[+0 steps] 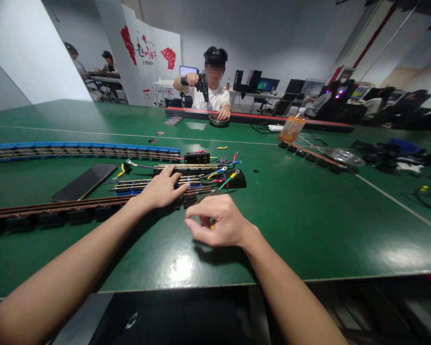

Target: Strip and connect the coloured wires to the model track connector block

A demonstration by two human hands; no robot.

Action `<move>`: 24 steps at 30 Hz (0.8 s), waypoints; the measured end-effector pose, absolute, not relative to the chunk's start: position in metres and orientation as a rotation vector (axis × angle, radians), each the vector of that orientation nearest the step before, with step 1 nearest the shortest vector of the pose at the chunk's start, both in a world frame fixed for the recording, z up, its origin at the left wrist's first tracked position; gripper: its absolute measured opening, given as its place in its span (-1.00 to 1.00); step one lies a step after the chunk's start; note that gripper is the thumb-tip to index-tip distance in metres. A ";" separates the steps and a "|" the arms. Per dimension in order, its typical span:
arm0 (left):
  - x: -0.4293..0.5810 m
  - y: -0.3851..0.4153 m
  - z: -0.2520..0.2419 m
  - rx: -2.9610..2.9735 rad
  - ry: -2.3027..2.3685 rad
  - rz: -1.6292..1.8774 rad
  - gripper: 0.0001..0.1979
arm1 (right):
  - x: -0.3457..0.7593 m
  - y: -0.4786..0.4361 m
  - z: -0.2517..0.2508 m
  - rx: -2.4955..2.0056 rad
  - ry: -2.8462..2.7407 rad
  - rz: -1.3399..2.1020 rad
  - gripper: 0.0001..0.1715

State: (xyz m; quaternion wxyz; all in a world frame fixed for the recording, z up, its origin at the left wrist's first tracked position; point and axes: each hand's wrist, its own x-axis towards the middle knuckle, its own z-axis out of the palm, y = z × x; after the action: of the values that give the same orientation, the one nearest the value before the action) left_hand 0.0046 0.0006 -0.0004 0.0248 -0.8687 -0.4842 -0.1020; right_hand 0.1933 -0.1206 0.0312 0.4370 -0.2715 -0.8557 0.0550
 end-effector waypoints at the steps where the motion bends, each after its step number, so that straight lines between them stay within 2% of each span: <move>1: 0.005 0.001 0.000 -2.684 -1.494 -0.313 -0.32 | 0.190 -0.120 0.027 -0.660 -2.181 0.116 -0.90; 8: 0.005 0.000 0.002 -2.683 -1.512 -0.290 -0.33 | 0.180 -0.119 0.014 -0.636 -2.237 -0.007 -0.93; 14: 0.006 -0.001 0.002 -2.687 -1.525 -0.308 -0.34 | 0.184 -0.119 0.019 -0.636 -1.995 -0.227 -0.87; 18: 0.006 -0.001 0.003 -2.682 -1.540 -0.276 -0.33 | 0.192 -0.122 0.021 -0.809 -1.721 -0.388 -0.82; 24: 0.005 0.000 0.001 -2.691 -1.506 -0.306 -0.33 | 0.206 -0.118 0.017 -1.030 -1.278 -0.242 -0.85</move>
State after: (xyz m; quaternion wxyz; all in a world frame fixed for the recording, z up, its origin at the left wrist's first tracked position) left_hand 0.0050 0.0003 0.0008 0.0212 -0.8682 -0.4859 -0.0987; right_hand 0.2062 -0.1178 0.0173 0.6752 -0.4577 -0.5683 -0.1075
